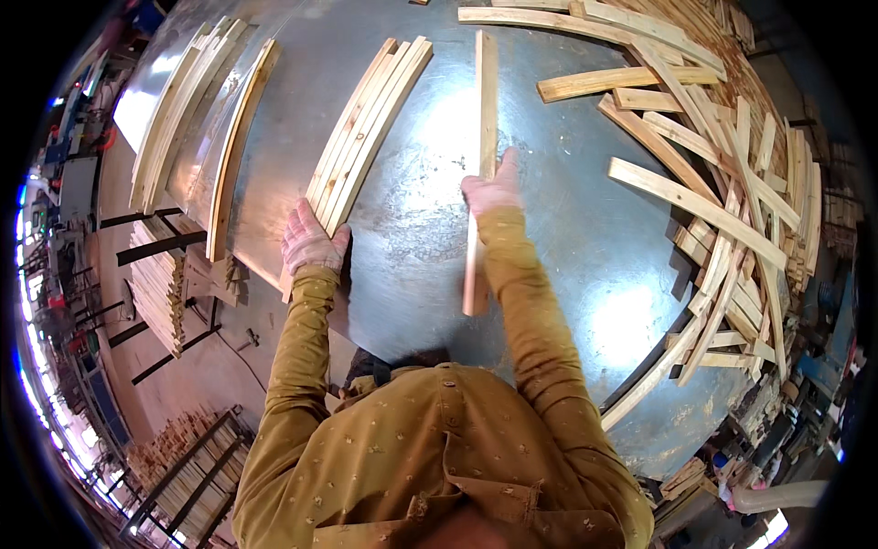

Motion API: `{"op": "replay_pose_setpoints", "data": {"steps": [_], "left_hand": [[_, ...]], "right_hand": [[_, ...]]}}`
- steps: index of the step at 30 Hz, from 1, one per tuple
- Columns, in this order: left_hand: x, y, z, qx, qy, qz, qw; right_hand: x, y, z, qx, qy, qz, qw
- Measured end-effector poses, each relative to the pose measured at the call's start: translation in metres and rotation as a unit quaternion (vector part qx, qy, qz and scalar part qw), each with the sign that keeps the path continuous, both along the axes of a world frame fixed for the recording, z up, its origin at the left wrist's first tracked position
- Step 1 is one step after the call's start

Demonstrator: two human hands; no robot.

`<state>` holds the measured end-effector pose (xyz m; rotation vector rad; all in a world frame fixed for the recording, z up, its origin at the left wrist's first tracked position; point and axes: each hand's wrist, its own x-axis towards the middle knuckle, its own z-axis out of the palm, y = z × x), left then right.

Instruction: The person sorts thin wooden strips on a metal table, picking them up individually or in small groups and arranging them into neat stacks. The person repeatedly moves wood from a scattered pile to an organized stack, occasionally adjusting the alignment of the pieces.

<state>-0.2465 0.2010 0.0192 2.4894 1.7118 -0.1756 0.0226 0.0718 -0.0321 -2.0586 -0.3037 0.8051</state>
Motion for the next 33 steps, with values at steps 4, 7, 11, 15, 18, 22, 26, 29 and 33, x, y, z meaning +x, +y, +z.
{"op": "replay_pose_setpoints", "data": {"steps": [4, 7, 11, 15, 18, 22, 26, 29, 33], "left_hand": [[0.012, -0.017, 0.013, 0.159, -0.089, -0.135, 0.974], [0.064, -0.02, 0.067, 0.197, -0.325, -0.311, 0.871], [0.143, -0.008, 0.136, 0.109, -0.105, -0.452, 0.879], [0.154, 0.0, 0.14, -0.328, 0.051, -0.29, 0.898], [0.126, 0.016, 0.13, -0.33, -0.02, -0.153, 0.931], [0.018, 0.08, 0.075, -0.151, -0.062, -0.07, 0.984], [-0.063, 0.138, 0.072, 0.079, 0.105, 0.01, 0.991], [-0.107, 0.173, 0.054, 0.07, 0.135, 0.029, 0.988], [-0.14, 0.214, 0.004, -0.07, -0.106, 0.141, 0.982]], "right_hand": [[0.02, -0.032, 0.022, 0.2, 0.141, 0.077, 0.967], [0.036, -0.057, 0.07, 0.01, -0.384, 0.283, 0.879], [0.071, -0.058, 0.127, 0.109, -0.571, 0.426, 0.693], [0.145, -0.044, 0.132, 0.1, -0.664, 0.344, 0.656], [0.218, -0.06, 0.126, -0.322, -0.49, 0.38, 0.715], [0.254, -0.073, 0.066, -0.31, -0.452, 0.377, 0.747], [0.236, -0.112, 0.054, -0.306, -0.484, 0.401, 0.715], [0.19, -0.095, 0.151, -0.459, -0.298, 0.266, 0.794], [0.323, -0.193, 0.119, -0.405, -0.489, 0.114, 0.764]]}}
